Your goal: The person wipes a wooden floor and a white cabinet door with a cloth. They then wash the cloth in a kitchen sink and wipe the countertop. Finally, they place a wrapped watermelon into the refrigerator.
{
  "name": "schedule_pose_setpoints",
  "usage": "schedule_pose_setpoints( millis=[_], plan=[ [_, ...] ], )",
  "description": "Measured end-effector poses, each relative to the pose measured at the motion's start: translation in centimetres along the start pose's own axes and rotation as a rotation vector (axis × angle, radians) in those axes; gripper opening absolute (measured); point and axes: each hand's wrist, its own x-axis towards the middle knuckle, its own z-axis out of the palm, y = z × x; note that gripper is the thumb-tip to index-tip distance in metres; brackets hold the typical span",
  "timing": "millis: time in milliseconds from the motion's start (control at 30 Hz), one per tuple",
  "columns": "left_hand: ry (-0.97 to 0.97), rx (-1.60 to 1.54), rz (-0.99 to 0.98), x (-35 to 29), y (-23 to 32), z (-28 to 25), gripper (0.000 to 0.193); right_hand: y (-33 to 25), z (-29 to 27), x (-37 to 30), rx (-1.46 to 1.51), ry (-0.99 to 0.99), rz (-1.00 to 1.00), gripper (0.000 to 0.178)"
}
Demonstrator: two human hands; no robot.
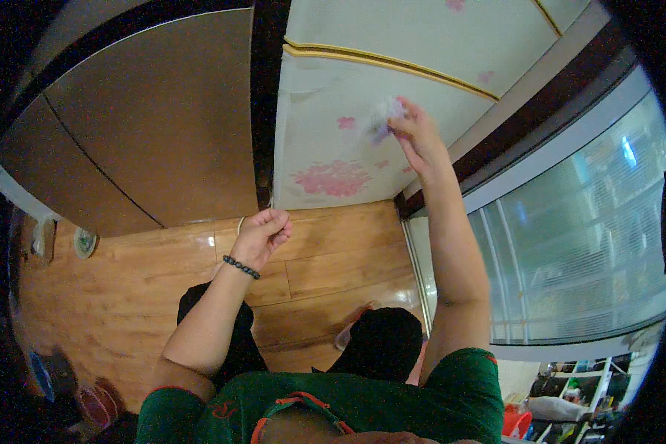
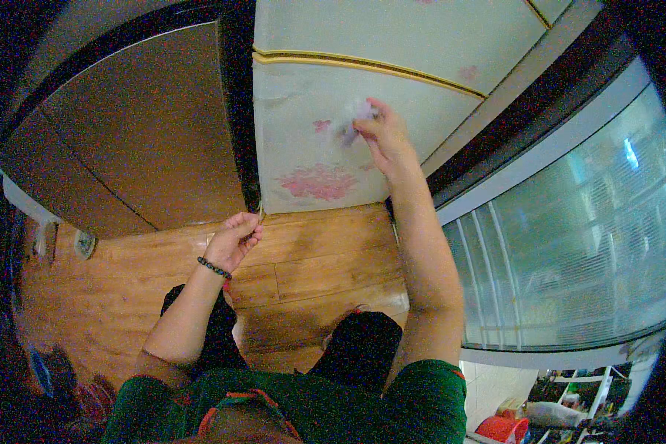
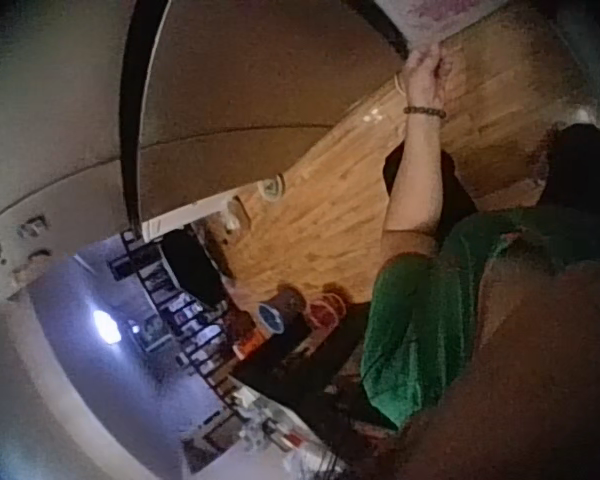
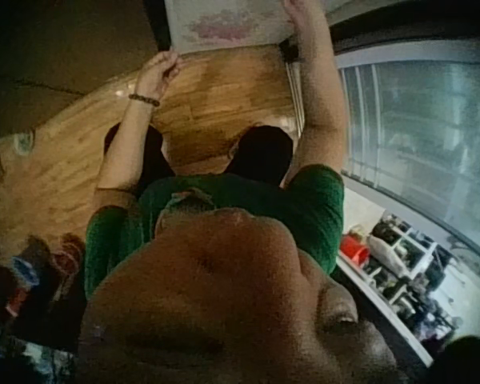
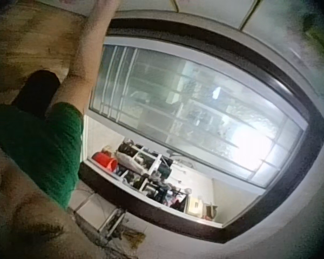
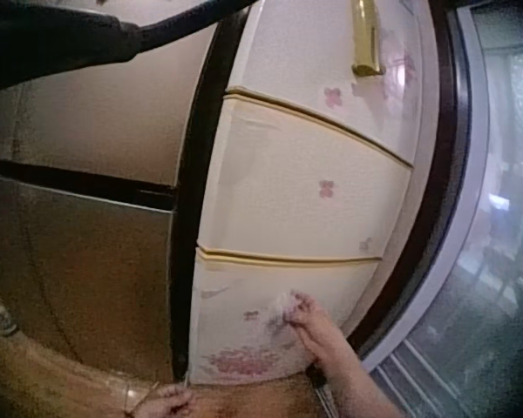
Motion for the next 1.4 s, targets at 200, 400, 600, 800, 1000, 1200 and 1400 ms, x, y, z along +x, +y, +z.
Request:
schedule_pose_setpoints(
  millis=[200, 400, 600, 800, 1000, 1200, 1400],
  plan=[
    [0.019, 0.008, -0.015, 0.0, 0.2, 1.5, 0.010, -4.1, 8.9, 4.0, -0.881, 0.435, -0.935, 0.028],
    [0.068, 0.045, -0.023, -0.1, 0.3, 0.8, 0.009, -2.6, 10.4, 7.3, -1.401, 0.467, -1.378, 0.017],
    [0.085, 0.062, -0.022, 0.1, -0.6, 0.7, 0.008, -2.7, -5.1, 9.2, -1.309, 0.588, -1.153, 0.017],
    [0.085, 0.050, -0.020, -0.2, -0.7, 0.9, 0.009, -2.0, -18.0, 5.8, 0.083, 0.738, -0.484, 0.030],
    [0.056, 0.073, -0.040, 0.1, -0.5, 1.1, 0.008, 6.8, -14.9, 9.8, -0.204, 0.988, -0.464, 0.032],
    [0.077, 0.091, -0.044, -0.4, 0.2, 1.5, 0.008, 7.0, -4.4, 9.0, -0.709, 1.115, -0.765, 0.035],
    [0.033, 0.093, -0.014, -0.1, -0.3, 0.6, 0.008, 10.5, 5.7, 6.5, -0.868, 0.399, -0.984, 0.024]
  ],
)
